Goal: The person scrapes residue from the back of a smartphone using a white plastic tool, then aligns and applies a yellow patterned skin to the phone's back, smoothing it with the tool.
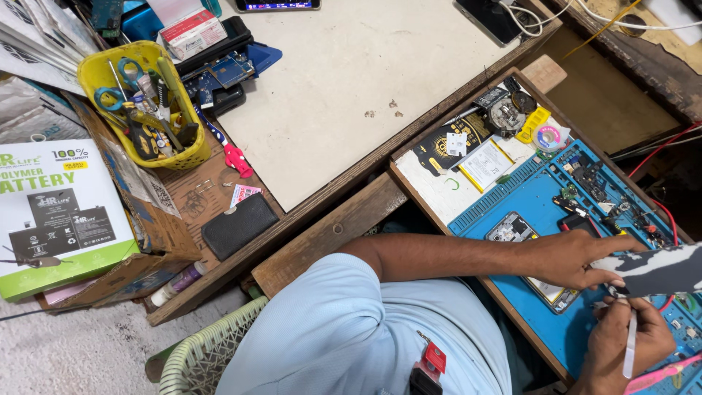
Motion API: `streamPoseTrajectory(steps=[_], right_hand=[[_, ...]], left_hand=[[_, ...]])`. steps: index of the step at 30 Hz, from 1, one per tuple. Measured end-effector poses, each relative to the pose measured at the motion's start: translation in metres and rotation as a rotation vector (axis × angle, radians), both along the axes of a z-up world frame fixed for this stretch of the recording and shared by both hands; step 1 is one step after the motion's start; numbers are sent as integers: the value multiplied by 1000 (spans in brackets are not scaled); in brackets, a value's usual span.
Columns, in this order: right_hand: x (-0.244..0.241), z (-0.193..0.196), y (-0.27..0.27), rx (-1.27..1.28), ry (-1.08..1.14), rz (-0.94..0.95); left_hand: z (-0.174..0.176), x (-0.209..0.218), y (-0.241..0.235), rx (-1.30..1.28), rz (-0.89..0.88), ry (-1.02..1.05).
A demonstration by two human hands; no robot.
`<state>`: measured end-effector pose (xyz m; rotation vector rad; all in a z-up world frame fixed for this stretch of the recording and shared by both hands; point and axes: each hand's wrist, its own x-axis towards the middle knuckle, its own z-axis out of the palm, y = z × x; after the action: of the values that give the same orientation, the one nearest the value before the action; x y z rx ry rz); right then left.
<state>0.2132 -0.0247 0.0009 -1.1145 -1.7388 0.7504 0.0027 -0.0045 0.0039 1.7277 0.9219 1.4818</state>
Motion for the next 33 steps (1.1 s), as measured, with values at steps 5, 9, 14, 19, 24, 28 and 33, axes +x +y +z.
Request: streamPoseTrajectory(steps=[5,9,14,19,24,28,33], right_hand=[[-10,7,2,7,16,8],[-12,4,-4,38,14,-17],[-22,12,3,-33,32,-79],[-34,33,-6,-97,47,-104],[-40,46,-7,-85,72,-86],[-40,46,-11,-88,63,-99],[-40,46,-10,-76,55,-99]], left_hand=[[4,-7,-3,-44,17,-5],[-8,-4,5,81,46,-80],[-6,-2,7,-314,-98,-327],[17,-15,-6,-329,-142,-301],[36,-17,-8,-343,-143,-291],[37,-17,-11,-372,-143,-277],[37,-18,-11,-364,-147,-259]])
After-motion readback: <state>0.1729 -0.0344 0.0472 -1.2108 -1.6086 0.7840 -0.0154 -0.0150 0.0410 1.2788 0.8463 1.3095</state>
